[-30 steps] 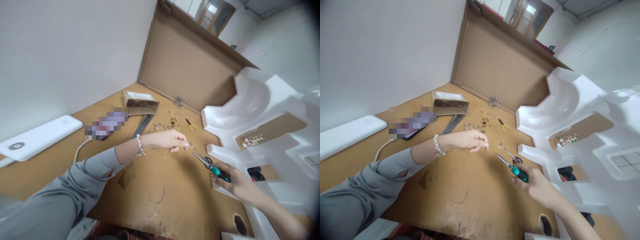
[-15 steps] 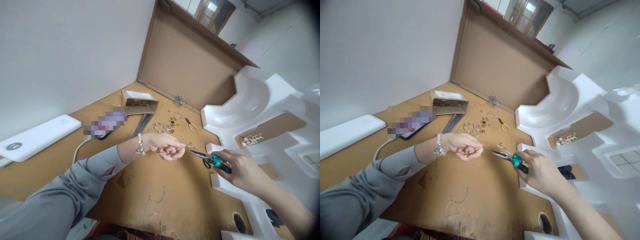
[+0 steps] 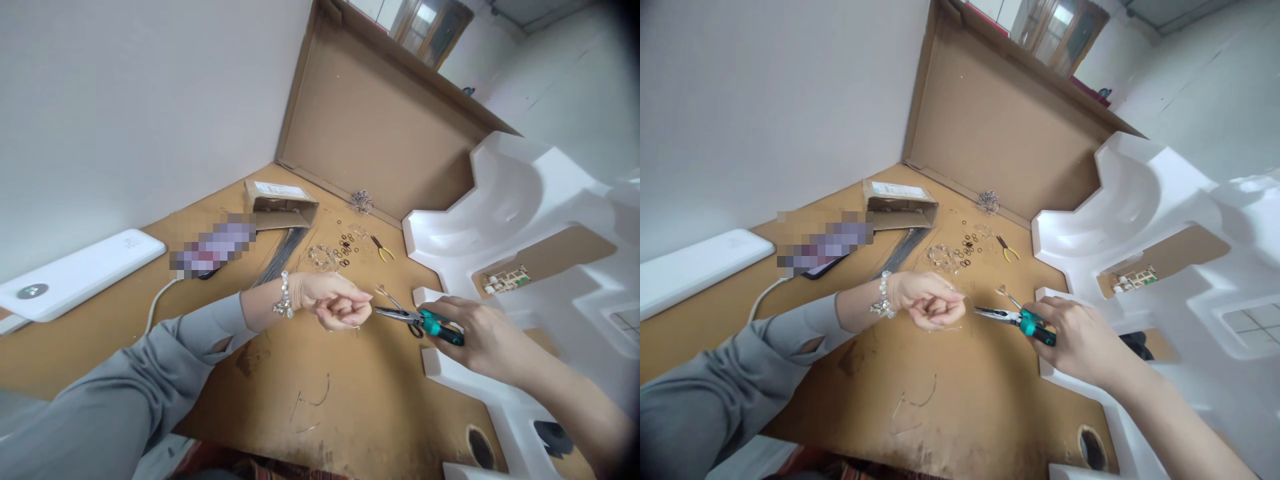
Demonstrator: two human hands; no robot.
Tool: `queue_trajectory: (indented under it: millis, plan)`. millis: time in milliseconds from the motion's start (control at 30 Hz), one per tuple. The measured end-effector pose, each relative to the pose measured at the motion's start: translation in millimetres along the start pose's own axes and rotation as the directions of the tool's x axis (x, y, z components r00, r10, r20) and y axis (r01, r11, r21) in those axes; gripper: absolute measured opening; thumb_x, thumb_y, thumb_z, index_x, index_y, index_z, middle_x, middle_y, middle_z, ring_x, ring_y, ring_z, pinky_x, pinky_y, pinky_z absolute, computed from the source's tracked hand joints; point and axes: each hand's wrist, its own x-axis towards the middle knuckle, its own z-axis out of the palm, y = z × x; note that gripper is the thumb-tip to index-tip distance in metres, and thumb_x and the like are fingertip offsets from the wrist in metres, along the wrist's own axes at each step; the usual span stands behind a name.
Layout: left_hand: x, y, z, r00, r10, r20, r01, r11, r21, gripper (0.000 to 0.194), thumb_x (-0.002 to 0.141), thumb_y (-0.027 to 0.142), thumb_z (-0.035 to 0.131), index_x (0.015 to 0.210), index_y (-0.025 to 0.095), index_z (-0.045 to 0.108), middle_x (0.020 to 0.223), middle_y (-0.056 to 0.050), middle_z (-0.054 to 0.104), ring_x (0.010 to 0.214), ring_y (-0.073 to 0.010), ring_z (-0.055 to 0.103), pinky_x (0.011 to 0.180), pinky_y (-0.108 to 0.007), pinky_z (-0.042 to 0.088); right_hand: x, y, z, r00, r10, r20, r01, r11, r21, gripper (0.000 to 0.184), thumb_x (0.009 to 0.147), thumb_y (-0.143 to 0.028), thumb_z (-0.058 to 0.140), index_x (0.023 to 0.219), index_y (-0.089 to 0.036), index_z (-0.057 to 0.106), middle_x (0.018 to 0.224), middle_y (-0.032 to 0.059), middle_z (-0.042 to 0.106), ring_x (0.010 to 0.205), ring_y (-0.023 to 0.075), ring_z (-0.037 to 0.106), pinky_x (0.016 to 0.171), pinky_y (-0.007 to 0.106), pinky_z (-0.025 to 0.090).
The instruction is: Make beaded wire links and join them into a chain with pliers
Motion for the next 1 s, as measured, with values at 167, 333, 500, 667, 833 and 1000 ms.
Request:
queue_trajectory:
  millis: [167,333,500,667,833,1000]
  plan:
    - [0.5,0.5,2.0,1.0,0.002,-0.003,-0.002,1.0,0.006,0.046,0.077,0.061,0.047,0.059,0.019,0.054,0.036,0.001,0.03,0.03,-0.0068,0.014,0.032,-0.023,0.002,1.2,-0.5,1.1,0.999,0.035,0.007,-0.036,0.999,0.039,0.017,0.076,-0.035,0.055,0.086,-0.026,0.066,0.071,0.0029,0.062,0.063,0.017,0.058,0.057,0.026,0.042]
    - [0.4,1.8,4.4,1.0,0.005,-0.017,-0.004,1.0,0.022,0.046,0.076,0.062,0.048,0.058,0.019,0.054,0.035,0.001,0.031,0.03,-0.0067,0.015,0.033,-0.023,0.003,2.3,-1.3,2.4,0.998,0.057,0.002,-0.057,0.998,0.033,0.019,0.076,-0.037,0.054,0.084,-0.026,0.067,0.067,0.0026,0.063,0.059,0.0161,0.057,0.055,0.026,0.04]
    - [3.8,2.7,1.2,0.989,0.04,-0.143,-0.02,0.99,0.136,0.049,0.079,0.063,0.043,0.06,0.019,0.053,0.036,0.002,0.035,0.032,-0.006,0.017,0.033,-0.022,0.007,1.2,-1.3,2.2,0.998,0.056,-0.002,-0.056,0.998,0.003,0.018,0.077,-0.036,0.052,0.082,-0.026,0.067,0.065,0.0024,0.062,0.057,0.0158,0.056,0.053,0.026,0.038]
    - [13.8,3.3,-0.3,0.796,0.269,-0.542,-0.031,0.913,0.407,0.029,0.076,0.045,0.059,0.072,0.016,0.056,0.059,0.001,0.058,0.037,-0.0037,0.035,0.035,-0.018,0.022,-1.1,2.8,4.3,0.995,0.091,0.043,-0.085,0.99,-0.117,0.018,0.078,-0.031,0.049,0.082,-0.027,0.066,0.062,0.0008,0.06,0.053,0.0147,0.053,0.048,0.025,0.033]
    - [19.8,1.5,10.5,0.636,0.394,-0.664,0.088,0.817,0.57,0.024,0.077,0.039,0.057,0.079,0.016,0.064,0.071,0.0,0.062,0.042,-0.0037,0.036,0.039,-0.019,0.028,-2.6,4.8,9.1,0.992,0.123,0.002,-0.123,0.992,0.019,0.017,0.076,-0.036,0.052,0.079,-0.028,0.067,0.06,0.0004,0.062,0.053,0.0156,0.055,0.05,0.025,0.036]
    - [21.2,0.2,21.1,0.578,0.528,-0.622,0.219,0.634,0.742,0.024,0.084,0.035,0.047,0.079,0.017,0.062,0.068,-0.001,0.062,0.049,-0.0073,0.045,0.048,-0.021,0.033,-0.5,4.3,9.7,0.985,0.147,0.086,-0.158,0.977,0.142,0.018,0.076,-0.04,0.052,0.076,-0.029,0.067,0.055,-0.0009,0.06,0.048,0.0146,0.053,0.047,0.026,0.037]
